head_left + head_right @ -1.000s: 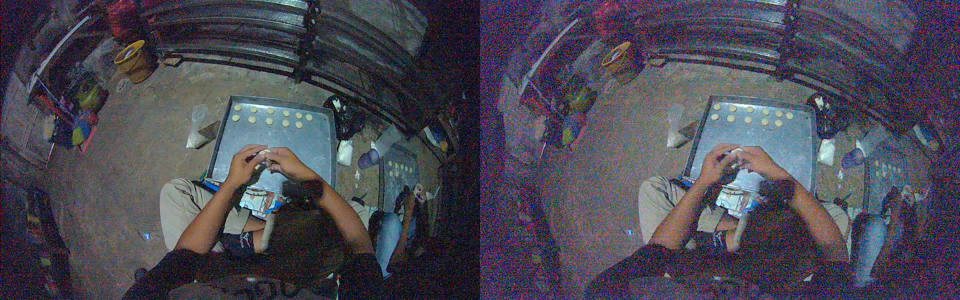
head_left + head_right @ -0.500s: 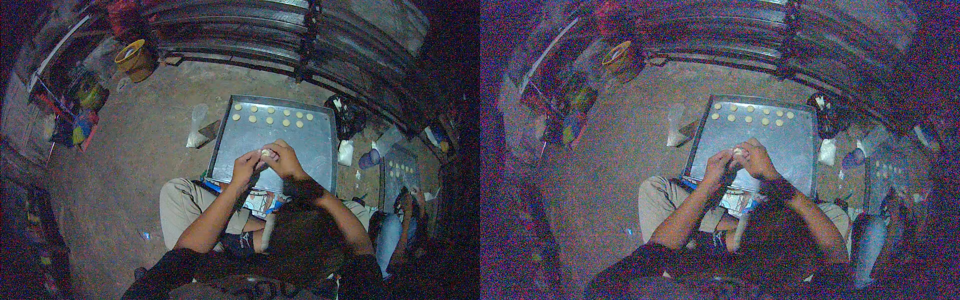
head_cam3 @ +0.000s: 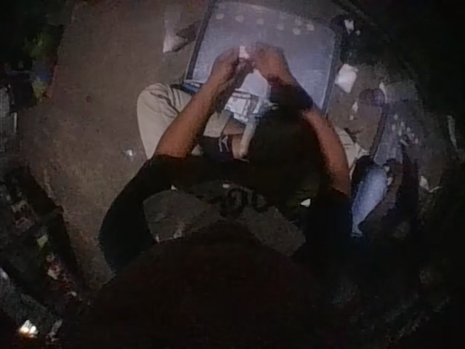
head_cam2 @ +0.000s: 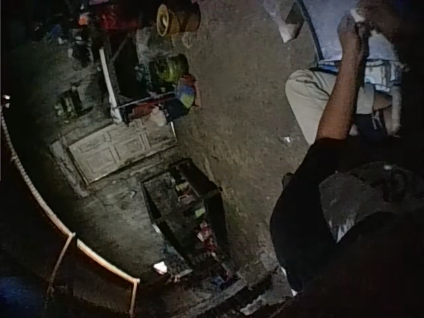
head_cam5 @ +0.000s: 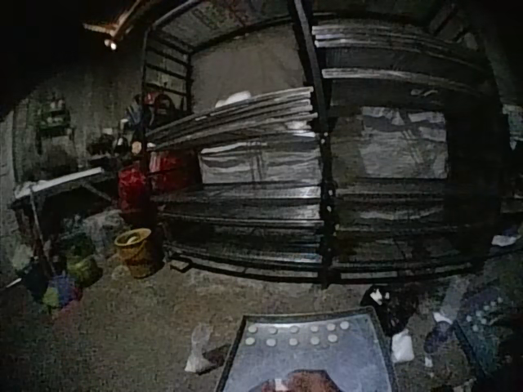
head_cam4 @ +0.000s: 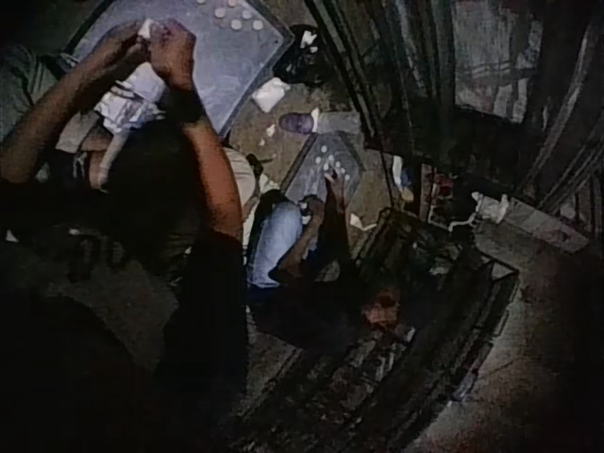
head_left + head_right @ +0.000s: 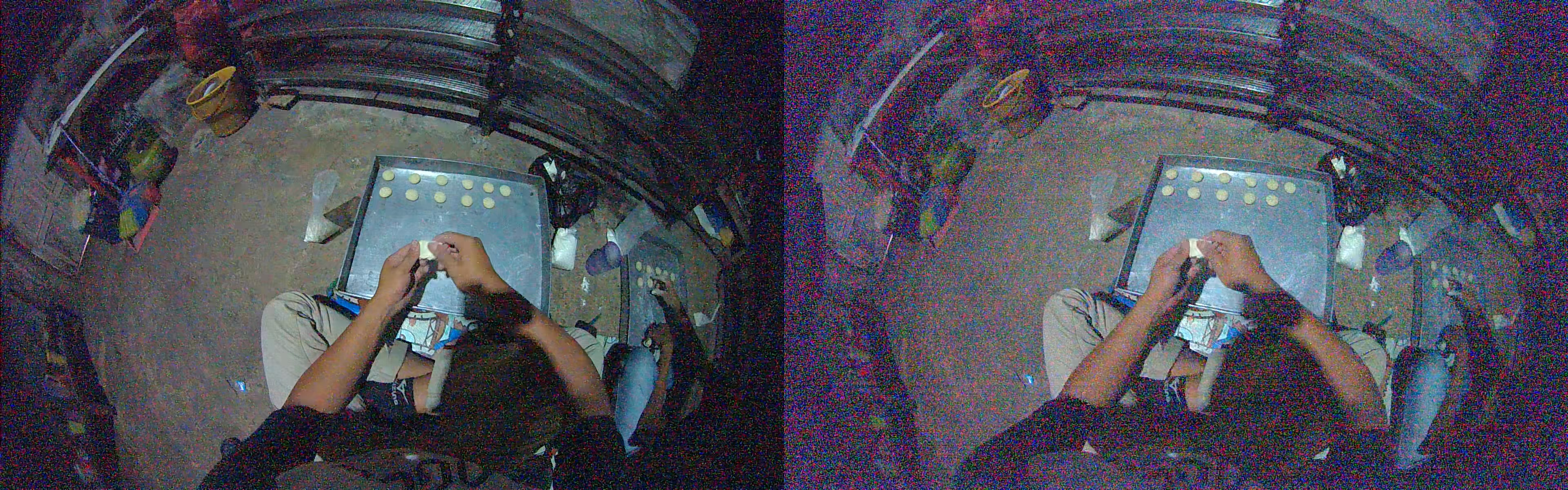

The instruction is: The person forms small dough rounds by hand and places them onto a metal tray.

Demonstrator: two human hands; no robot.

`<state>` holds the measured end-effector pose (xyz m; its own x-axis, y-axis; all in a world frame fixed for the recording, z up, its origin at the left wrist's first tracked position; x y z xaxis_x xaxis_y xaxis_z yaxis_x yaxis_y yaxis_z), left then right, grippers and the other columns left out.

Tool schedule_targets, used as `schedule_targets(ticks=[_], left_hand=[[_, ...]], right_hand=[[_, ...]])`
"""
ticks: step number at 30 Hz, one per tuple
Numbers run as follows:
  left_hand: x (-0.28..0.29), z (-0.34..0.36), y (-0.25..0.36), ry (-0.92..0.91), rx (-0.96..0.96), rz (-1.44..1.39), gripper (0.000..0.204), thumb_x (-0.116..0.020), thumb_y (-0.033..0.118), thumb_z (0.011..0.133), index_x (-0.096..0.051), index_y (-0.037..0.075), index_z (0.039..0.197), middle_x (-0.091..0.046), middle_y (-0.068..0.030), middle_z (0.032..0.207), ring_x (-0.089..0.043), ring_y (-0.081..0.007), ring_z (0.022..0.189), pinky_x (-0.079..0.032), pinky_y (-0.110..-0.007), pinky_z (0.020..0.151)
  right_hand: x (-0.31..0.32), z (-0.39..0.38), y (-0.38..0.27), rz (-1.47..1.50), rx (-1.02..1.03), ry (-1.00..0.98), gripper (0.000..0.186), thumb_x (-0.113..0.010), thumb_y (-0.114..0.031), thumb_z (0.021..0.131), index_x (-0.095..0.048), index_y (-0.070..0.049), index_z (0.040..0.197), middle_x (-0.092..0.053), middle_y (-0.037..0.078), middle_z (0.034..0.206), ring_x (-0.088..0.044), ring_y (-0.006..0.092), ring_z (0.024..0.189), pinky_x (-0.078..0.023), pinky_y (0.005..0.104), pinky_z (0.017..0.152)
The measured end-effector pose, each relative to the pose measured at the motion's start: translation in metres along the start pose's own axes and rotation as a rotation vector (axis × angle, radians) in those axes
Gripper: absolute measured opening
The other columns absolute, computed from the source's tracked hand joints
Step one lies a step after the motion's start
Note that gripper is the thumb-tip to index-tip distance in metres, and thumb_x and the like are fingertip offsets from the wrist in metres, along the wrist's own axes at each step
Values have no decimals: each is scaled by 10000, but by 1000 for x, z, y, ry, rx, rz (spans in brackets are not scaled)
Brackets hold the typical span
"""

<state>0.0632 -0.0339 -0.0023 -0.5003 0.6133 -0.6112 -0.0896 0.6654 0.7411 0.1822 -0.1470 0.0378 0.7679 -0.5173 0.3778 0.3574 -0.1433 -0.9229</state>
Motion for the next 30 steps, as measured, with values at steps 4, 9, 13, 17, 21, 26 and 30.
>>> schedule_targets(ticks=[4,9,13,17,21,26,30], left_hand=[[0,4,2,78,-74,54,236,-580,253,997,-603,26,1057,-588,-9,753,-526,-74,612,-439,-212,536],[14,9,9,82,-117,105,257,-623,224,970,-624,14,1118,-662,-64,851,-630,-133,720,-539,-272,649],[4,2,16,17,-149,319,284,-628,214,964,-636,3,1155,-695,-78,929,-674,-150,823,-562,-288,717],[4,1,10,-25,-153,423,274,-627,232,968,-649,13,1131,-677,-25,890,-615,-96,748,-515,-239,677],[19,10,-1,-51,-174,487,193,-559,159,993,-647,12,1082,-680,-48,865,-604,-111,678,-500,-259,592],[19,11,-11,5,-220,477,195,-549,179,1002,-639,17,1062,-661,-35,810,-586,-110,646,-486,-261,563],[28,14,-18,-14,-251,519,183,-550,159,997,-639,10,1055,-659,-44,803,-585,-107,639,-483,-261,545]], right_hand=[[-1,-1,-5,236,-166,-53,294,-557,-265,1003,-658,6,1055,-646,22,810,-585,91,739,-474,249,671],[-8,-2,1,226,47,5,216,-627,-171,950,-659,4,1072,-701,91,881,-665,165,788,-539,317,710],[-3,0,9,217,-40,1,267,-661,-166,925,-633,-4,1135,-694,94,888,-670,183,794,-543,335,716],[2,0,9,56,-20,70,377,-701,-188,889,-591,-49,1222,-671,109,920,-669,212,774,-547,362,715],[7,0,-18,-172,128,24,412,-709,-238,864,-588,-76,1223,-626,161,1055,-658,291,861,-542,398,761],[4,-2,-5,-322,335,-69,395,-685,-241,863,-597,-62,1204,-595,174,1086,-627,346,949,-523,414,824],[4,-3,-2,-493,365,-57,367,-687,-200,863,-597,-22,1171,-597,175,1019,-640,339,870,-536,394,761]])
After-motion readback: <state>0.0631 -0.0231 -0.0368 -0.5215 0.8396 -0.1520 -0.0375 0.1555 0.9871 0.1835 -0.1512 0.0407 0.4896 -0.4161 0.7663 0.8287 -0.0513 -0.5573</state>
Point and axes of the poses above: each hand's wrist, its own z-axis towards the middle knuckle, its own x-axis out of the back of the hand, y = z × x, the point moved 1 cm from there along z, towards the middle knuckle
